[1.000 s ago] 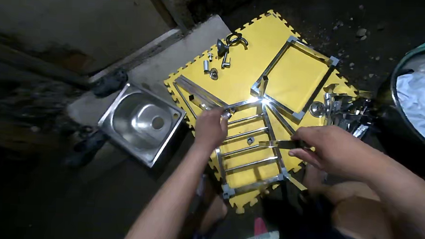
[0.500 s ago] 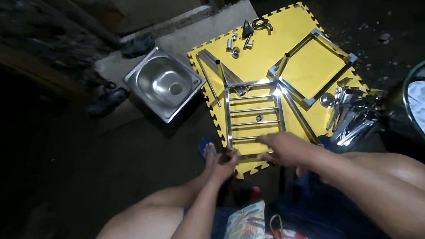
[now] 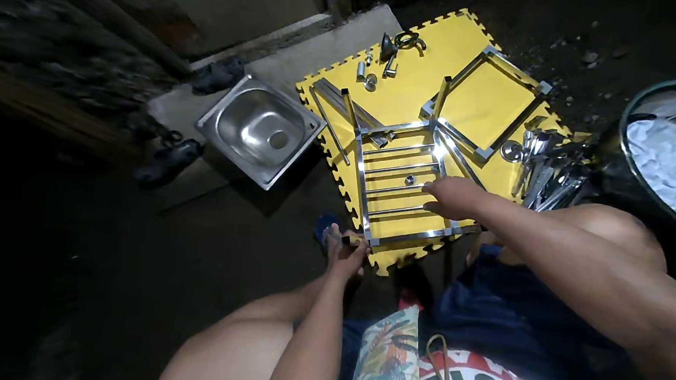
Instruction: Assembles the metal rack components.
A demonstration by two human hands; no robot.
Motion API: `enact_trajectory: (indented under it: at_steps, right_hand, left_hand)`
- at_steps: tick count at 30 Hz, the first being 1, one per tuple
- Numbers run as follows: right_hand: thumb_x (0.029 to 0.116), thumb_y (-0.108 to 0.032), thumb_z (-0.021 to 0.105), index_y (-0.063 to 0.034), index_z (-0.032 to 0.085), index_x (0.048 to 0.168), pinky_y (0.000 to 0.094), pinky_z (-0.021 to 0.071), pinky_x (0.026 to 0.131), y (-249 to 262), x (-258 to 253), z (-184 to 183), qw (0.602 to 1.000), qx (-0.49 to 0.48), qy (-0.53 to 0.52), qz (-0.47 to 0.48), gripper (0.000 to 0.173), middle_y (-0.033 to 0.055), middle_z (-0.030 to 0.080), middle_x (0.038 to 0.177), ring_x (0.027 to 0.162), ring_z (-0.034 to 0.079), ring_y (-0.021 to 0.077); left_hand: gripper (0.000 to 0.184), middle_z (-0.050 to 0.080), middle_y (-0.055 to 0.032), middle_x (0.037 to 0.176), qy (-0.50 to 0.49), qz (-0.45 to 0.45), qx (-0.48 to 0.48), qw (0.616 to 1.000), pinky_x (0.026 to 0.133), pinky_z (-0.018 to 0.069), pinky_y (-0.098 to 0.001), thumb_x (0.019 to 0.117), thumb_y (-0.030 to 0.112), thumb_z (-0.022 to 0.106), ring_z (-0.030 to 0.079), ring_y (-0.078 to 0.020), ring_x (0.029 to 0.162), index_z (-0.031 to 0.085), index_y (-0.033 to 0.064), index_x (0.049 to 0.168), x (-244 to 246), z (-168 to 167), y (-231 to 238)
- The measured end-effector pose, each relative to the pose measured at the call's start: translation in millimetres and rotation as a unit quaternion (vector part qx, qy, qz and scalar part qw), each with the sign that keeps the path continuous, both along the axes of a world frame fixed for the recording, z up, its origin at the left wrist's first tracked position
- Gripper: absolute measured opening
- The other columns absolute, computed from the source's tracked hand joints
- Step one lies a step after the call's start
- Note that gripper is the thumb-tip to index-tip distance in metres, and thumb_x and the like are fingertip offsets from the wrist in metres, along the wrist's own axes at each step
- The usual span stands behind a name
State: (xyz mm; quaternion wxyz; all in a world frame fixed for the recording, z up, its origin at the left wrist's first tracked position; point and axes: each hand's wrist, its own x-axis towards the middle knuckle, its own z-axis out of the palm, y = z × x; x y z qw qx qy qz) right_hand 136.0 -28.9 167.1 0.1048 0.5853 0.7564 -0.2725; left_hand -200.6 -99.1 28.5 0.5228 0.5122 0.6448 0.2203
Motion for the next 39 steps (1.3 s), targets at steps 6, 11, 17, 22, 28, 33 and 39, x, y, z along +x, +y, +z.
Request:
enact_trajectory:
  at_steps: [6, 11, 17, 22, 28, 33, 39]
  right_hand:
    - [0.0987, -0.047, 0.063, -0.0181, 0.068, 0.122, 0.0597, 0.0569, 0.082, -3, 1, 4, 1.0, -0.01, -0.009, 0.009, 0.038, 0.0093, 0.072, 0.106, 0.101, 0.07, 0.0316]
    - [0.0981, -0.047, 0.064, -0.0192, 0.07, 0.118, 0.0577, 0.0576, 0.08, -6, 7, -1, 1.0, -0.004, -0.003, 0.006, 0.035, 0.0067, 0.072, 0.101, 0.097, 0.071, 0.0287]
    - [0.0959, -0.047, 0.067, -0.0195, 0.071, 0.116, 0.0575, 0.0588, 0.076, -3, 9, -14, 1.0, 0.023, 0.014, 0.015, 0.034, 0.0053, 0.072, 0.097, 0.092, 0.071, 0.0281]
    - [0.0953, -0.045, 0.068, -0.0191, 0.071, 0.116, 0.0584, 0.0585, 0.075, -1, 12, -16, 1.0, 0.002, -0.002, 0.007, 0.033, 0.0064, 0.072, 0.095, 0.09, 0.071, 0.0293]
    - [0.0955, -0.046, 0.067, -0.0185, 0.07, 0.117, 0.06, 0.0579, 0.075, 0, 15, -14, 1.0, -0.015, 0.0, 0.006, 0.035, 0.0078, 0.072, 0.097, 0.091, 0.071, 0.031]
    - [0.0958, -0.048, 0.066, -0.0176, 0.07, 0.118, 0.0602, 0.0574, 0.078, 2, 14, -13, 0.999, -0.026, -0.008, 0.028, 0.038, 0.0086, 0.071, 0.101, 0.097, 0.07, 0.0318]
    - [0.0961, -0.046, 0.066, -0.0174, 0.07, 0.119, 0.0605, 0.0573, 0.078, 2, 13, -8, 0.998, -0.047, -0.013, 0.03, 0.037, 0.0089, 0.071, 0.104, 0.098, 0.07, 0.032]
  left_hand:
    - [0.033, 0.07, -0.0065, 0.113, 0.022, -0.129, 0.134, 0.982, 0.089, 0.0623, -0.037, 0.0966, 0.027, 0.067, 0.071, -0.0153, 0.1, 0.064, 0.0066, 0.122, -9, -19, 0]
    - [0.035, 0.073, -0.0002, 0.107, 0.186, -0.196, 0.249, 0.93, 0.098, 0.0549, -0.0388, 0.0984, 0.041, 0.061, 0.068, -0.0108, 0.103, 0.069, 0.0141, 0.118, 6, -20, 1]
    - [0.033, 0.073, -0.0009, 0.109, 0.044, -0.058, 0.149, 0.986, 0.088, 0.0631, -0.0383, 0.0975, 0.029, 0.069, 0.072, -0.0146, 0.098, 0.063, 0.0097, 0.124, -1, -43, -5]
    - [0.028, 0.073, -0.0019, 0.112, 0.028, -0.078, 0.206, 0.975, 0.09, 0.0626, -0.0383, 0.0983, 0.027, 0.068, 0.072, -0.0157, 0.1, 0.065, 0.0094, 0.12, -6, -56, -13]
    - [0.05, 0.072, -0.0098, 0.115, 0.001, 0.027, 0.098, 0.995, 0.085, 0.0645, -0.0382, 0.0996, 0.019, 0.067, 0.074, -0.0182, 0.095, 0.048, -0.0012, 0.142, 18, -33, -21]
    - [0.037, 0.073, -0.0138, 0.111, 0.069, -0.047, 0.184, 0.979, 0.085, 0.0641, -0.0365, 0.0981, 0.019, 0.067, 0.074, -0.0174, 0.095, 0.06, -0.0051, 0.126, 23, -26, -31]
    - [0.046, 0.071, -0.0078, 0.125, 0.153, -0.185, 0.218, 0.946, 0.099, 0.0573, -0.0325, 0.1016, 0.04, 0.062, 0.068, -0.0121, 0.114, 0.065, 0.0093, 0.135, 5, -37, -35]
